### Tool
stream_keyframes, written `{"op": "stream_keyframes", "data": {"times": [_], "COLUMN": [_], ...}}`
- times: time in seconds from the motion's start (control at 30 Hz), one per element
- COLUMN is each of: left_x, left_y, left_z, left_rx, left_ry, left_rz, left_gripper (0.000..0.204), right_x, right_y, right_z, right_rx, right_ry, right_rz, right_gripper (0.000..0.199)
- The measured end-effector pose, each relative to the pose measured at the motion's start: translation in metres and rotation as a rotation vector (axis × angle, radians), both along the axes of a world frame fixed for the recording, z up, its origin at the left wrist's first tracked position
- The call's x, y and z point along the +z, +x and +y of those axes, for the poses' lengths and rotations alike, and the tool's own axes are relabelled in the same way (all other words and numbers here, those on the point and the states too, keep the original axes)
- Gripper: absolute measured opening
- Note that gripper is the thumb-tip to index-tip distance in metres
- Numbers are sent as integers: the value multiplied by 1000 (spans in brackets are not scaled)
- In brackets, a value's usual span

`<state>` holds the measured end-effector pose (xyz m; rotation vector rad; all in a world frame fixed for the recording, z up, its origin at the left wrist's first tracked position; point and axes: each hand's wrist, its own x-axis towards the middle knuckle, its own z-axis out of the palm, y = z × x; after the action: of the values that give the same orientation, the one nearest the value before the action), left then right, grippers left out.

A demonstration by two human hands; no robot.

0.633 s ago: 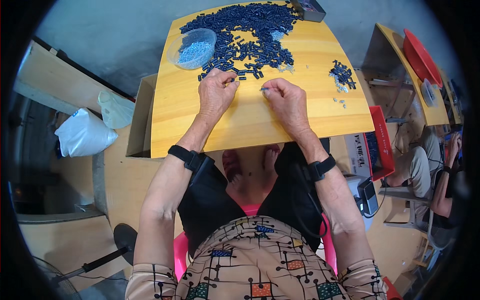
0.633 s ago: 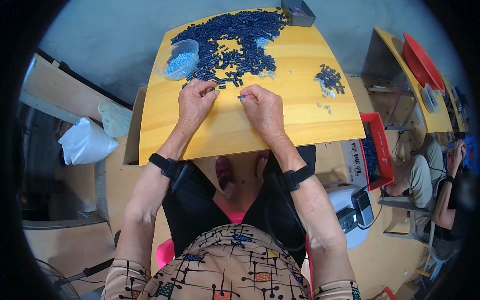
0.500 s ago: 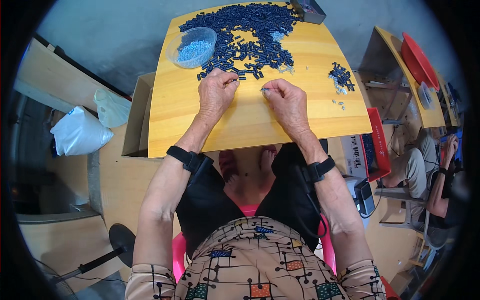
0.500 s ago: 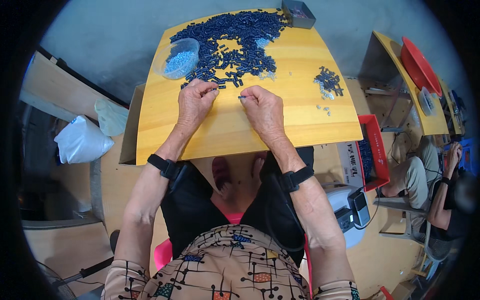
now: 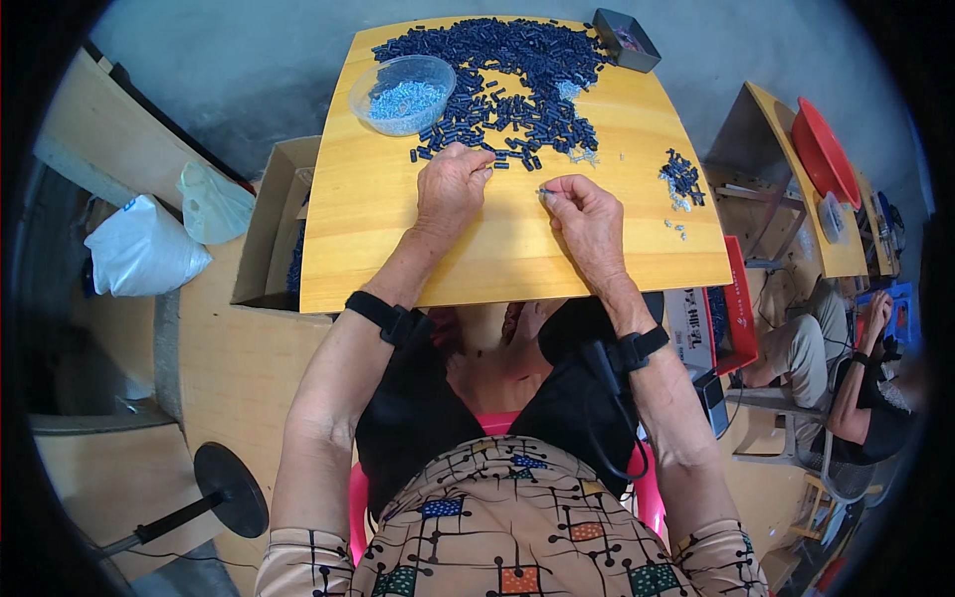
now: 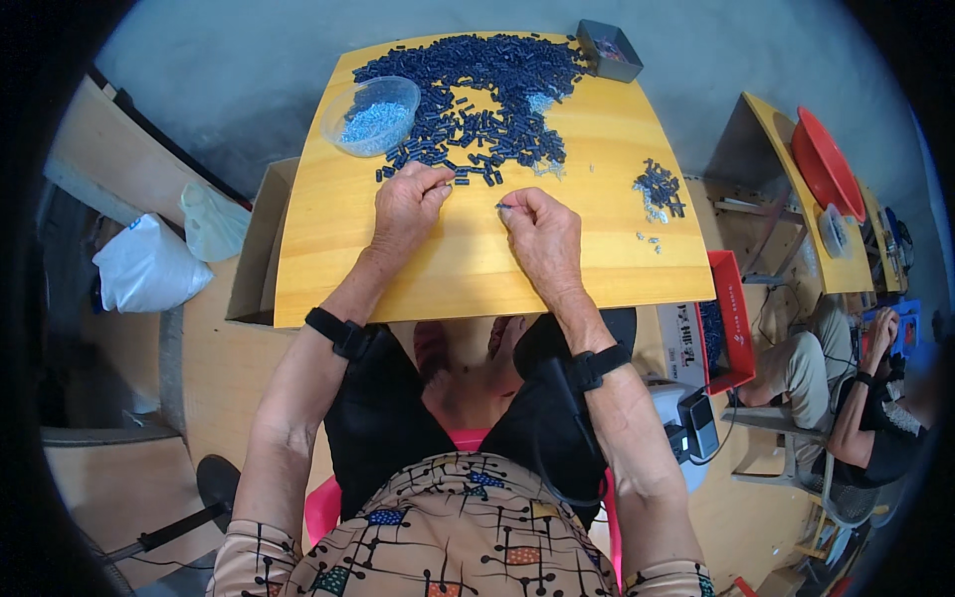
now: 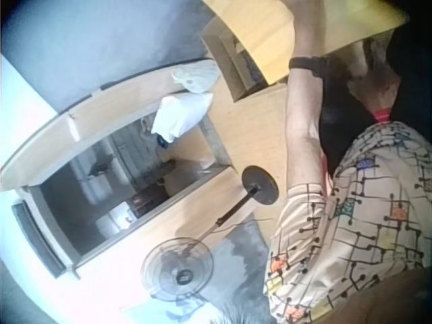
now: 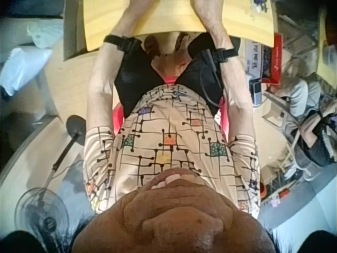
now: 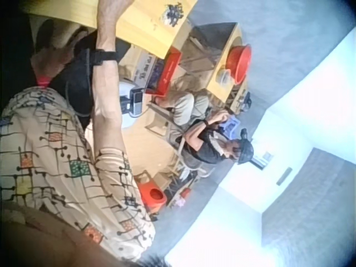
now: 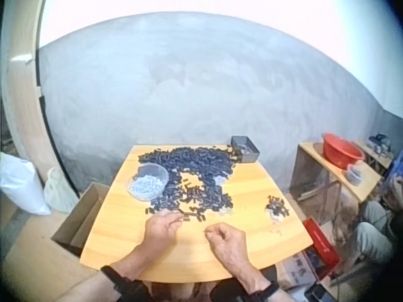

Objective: The recorder is sitting at a workbench and manually assembling small blue and black plastic components.

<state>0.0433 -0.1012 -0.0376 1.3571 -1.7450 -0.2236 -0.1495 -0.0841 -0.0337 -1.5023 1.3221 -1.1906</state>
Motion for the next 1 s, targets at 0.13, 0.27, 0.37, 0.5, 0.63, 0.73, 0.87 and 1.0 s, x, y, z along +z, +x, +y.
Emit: {"op": "stream_keyframes", "data": {"times": [0.13,0.27,0.37,0.5,0.63,0.73,0.87,1.0], "left_x": [4,7,11,10,8,9,7,12], "left_y": [1,4,6,6,4,2,3,-1], "left_z": [8,7,6,3,-1,-1,-1,-1], "left_rx": [-20,-27,-42,-57,-48,-30,-4,-15], "left_ry": [-38,-51,40,20,22,61,70,135], "left_rz": [-47,-54,-16,-52,-59,-53,50,131], "left_gripper": [21,23,23,19,14,12,10,11], "right_x": [6,5,7,7,5,0,3,7], "right_y": [1,1,1,2,0,-2,-1,-3], "right_z": [3,3,3,3,3,0,2,2], "right_rx": [12,6,9,22,15,10,-22,7], "right_ry": [39,36,42,29,34,4,-106,-207], "right_rz": [-8,-41,-33,-73,-72,-140,-107,-69], "right_gripper": [9,8,7,7,7,6,6,7]}}
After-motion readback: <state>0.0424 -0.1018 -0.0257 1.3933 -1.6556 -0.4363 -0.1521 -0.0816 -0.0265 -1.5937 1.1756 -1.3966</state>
